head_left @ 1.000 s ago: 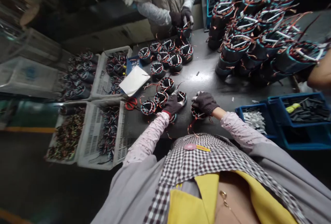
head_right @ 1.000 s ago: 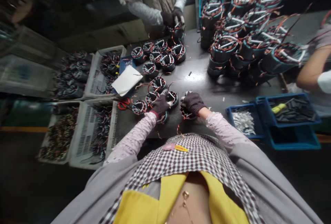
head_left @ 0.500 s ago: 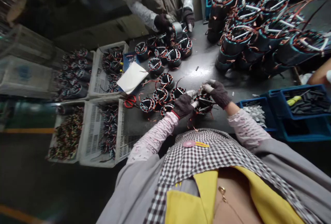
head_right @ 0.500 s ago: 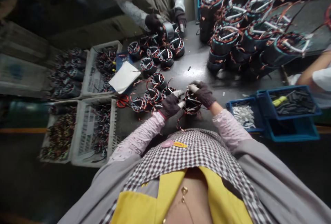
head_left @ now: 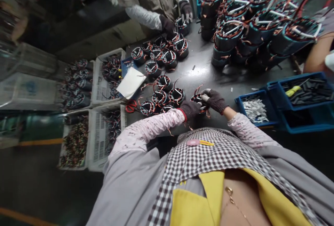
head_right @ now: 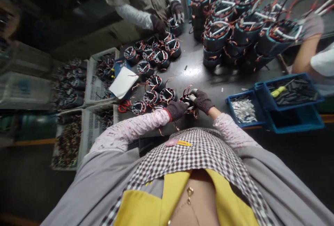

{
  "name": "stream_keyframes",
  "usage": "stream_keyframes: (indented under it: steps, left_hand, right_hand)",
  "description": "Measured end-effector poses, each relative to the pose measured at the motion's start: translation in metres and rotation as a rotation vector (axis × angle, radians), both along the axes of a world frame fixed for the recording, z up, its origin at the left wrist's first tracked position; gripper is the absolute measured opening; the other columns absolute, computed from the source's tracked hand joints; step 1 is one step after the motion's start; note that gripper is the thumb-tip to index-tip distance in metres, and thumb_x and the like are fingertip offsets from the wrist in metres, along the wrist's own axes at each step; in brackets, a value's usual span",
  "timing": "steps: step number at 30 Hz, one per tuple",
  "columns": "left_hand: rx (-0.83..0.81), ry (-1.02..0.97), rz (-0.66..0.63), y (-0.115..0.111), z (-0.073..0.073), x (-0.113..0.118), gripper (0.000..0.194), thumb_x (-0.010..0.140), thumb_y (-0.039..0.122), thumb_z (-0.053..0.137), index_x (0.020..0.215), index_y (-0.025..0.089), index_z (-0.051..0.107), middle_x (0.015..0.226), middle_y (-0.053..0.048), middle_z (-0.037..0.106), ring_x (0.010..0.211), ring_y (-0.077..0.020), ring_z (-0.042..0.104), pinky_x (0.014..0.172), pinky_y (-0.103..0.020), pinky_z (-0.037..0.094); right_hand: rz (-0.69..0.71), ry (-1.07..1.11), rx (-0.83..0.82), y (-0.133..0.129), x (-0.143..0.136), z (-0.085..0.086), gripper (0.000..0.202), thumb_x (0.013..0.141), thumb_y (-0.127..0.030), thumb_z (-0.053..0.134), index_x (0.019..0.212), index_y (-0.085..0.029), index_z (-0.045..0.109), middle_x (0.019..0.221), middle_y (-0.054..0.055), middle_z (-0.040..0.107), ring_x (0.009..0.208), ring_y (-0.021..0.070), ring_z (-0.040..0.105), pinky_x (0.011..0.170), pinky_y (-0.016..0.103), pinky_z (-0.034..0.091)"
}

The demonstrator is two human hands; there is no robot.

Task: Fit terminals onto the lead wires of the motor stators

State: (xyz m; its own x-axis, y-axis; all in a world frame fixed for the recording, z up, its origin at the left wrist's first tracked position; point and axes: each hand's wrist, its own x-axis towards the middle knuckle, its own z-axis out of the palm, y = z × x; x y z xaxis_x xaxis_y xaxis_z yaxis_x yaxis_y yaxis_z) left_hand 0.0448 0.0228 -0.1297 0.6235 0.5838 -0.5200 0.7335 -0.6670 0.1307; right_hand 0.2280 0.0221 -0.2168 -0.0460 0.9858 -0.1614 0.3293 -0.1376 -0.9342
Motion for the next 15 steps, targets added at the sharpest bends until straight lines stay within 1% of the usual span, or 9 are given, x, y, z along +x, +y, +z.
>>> stream_keyframes:
  steps: [2, 4, 6, 8, 10, 11, 13, 15]
  left_hand:
    - [0.037, 0.075, 0.014, -0.011, 0.006, 0.001, 0.043, 0.114, 0.019, 0.042, 0.140, 0.007, 0.074, 0.124, -0.028, 0.079, 0.122, -0.0414, 0.078, 0.097, -0.053, 0.061]
    - [0.018, 0.132, 0.041, -0.014, 0.012, 0.000, 0.044, 0.113, 0.016, 0.040, 0.135, 0.005, 0.077, 0.123, -0.030, 0.079, 0.122, -0.0427, 0.077, 0.097, -0.054, 0.061]
    - [-0.010, 0.156, 0.062, -0.010, 0.016, -0.003, 0.043, 0.113, 0.020, 0.043, 0.130, 0.006, 0.079, 0.125, -0.029, 0.080, 0.121, -0.0427, 0.077, 0.098, -0.055, 0.060]
    - [-0.049, 0.154, 0.064, -0.005, 0.017, -0.009, 0.042, 0.114, 0.035, 0.051, 0.131, 0.009, 0.080, 0.129, -0.027, 0.080, 0.121, -0.0416, 0.077, 0.100, -0.053, 0.059]
    - [-0.075, 0.142, 0.046, 0.000, 0.016, -0.015, 0.050, 0.110, 0.051, 0.062, 0.138, 0.012, 0.077, 0.132, -0.025, 0.079, 0.122, -0.0417, 0.077, 0.101, -0.051, 0.059]
    - [-0.071, 0.135, 0.038, 0.001, 0.014, -0.017, 0.053, 0.108, 0.053, 0.065, 0.140, 0.013, 0.076, 0.133, -0.024, 0.079, 0.123, -0.0418, 0.076, 0.101, -0.051, 0.058]
    - [-0.045, 0.110, 0.021, 0.003, 0.008, -0.020, 0.047, 0.110, 0.048, 0.061, 0.139, 0.014, 0.076, 0.132, -0.022, 0.079, 0.126, -0.0406, 0.076, 0.104, -0.050, 0.057]
    - [-0.045, 0.062, 0.041, 0.004, -0.001, -0.019, 0.038, 0.112, 0.040, 0.056, 0.130, 0.017, 0.080, 0.128, -0.018, 0.081, 0.126, -0.0375, 0.076, 0.106, -0.048, 0.055]
  right_hand:
    - [0.000, -0.041, 0.021, -0.005, -0.002, 0.000, 0.026, 0.092, -0.036, 0.062, 0.107, -0.020, 0.076, 0.101, 0.007, 0.081, 0.093, 0.0239, 0.073, 0.087, 0.037, 0.060]
    - [-0.009, -0.084, 0.051, -0.009, -0.005, 0.001, 0.027, 0.095, -0.035, 0.061, 0.110, -0.020, 0.077, 0.107, 0.009, 0.082, 0.098, 0.0244, 0.073, 0.091, 0.038, 0.059]
    - [-0.017, -0.131, 0.071, -0.011, -0.007, 0.003, 0.026, 0.096, -0.034, 0.060, 0.110, -0.020, 0.078, 0.110, 0.009, 0.083, 0.100, 0.0250, 0.073, 0.095, 0.039, 0.058]
    - [-0.011, -0.171, 0.076, -0.011, -0.008, 0.004, 0.026, 0.097, -0.034, 0.059, 0.109, -0.020, 0.079, 0.110, 0.010, 0.083, 0.100, 0.0255, 0.073, 0.095, 0.039, 0.058]
    - [-0.004, -0.196, 0.076, -0.010, -0.009, 0.005, 0.027, 0.098, -0.035, 0.059, 0.109, -0.020, 0.079, 0.110, 0.010, 0.083, 0.099, 0.0257, 0.073, 0.094, 0.038, 0.058]
    - [-0.006, -0.203, 0.074, -0.010, -0.009, 0.005, 0.027, 0.098, -0.035, 0.060, 0.109, -0.020, 0.080, 0.109, 0.010, 0.083, 0.099, 0.0258, 0.073, 0.093, 0.038, 0.058]
    - [-0.023, -0.211, 0.067, -0.009, -0.010, 0.006, 0.027, 0.097, -0.034, 0.061, 0.109, -0.020, 0.080, 0.107, 0.009, 0.083, 0.098, 0.0261, 0.074, 0.090, 0.037, 0.058]
    - [-0.044, -0.217, 0.062, -0.010, -0.011, 0.007, 0.026, 0.097, -0.034, 0.061, 0.108, -0.021, 0.081, 0.105, 0.009, 0.083, 0.097, 0.0266, 0.074, 0.089, 0.037, 0.059]
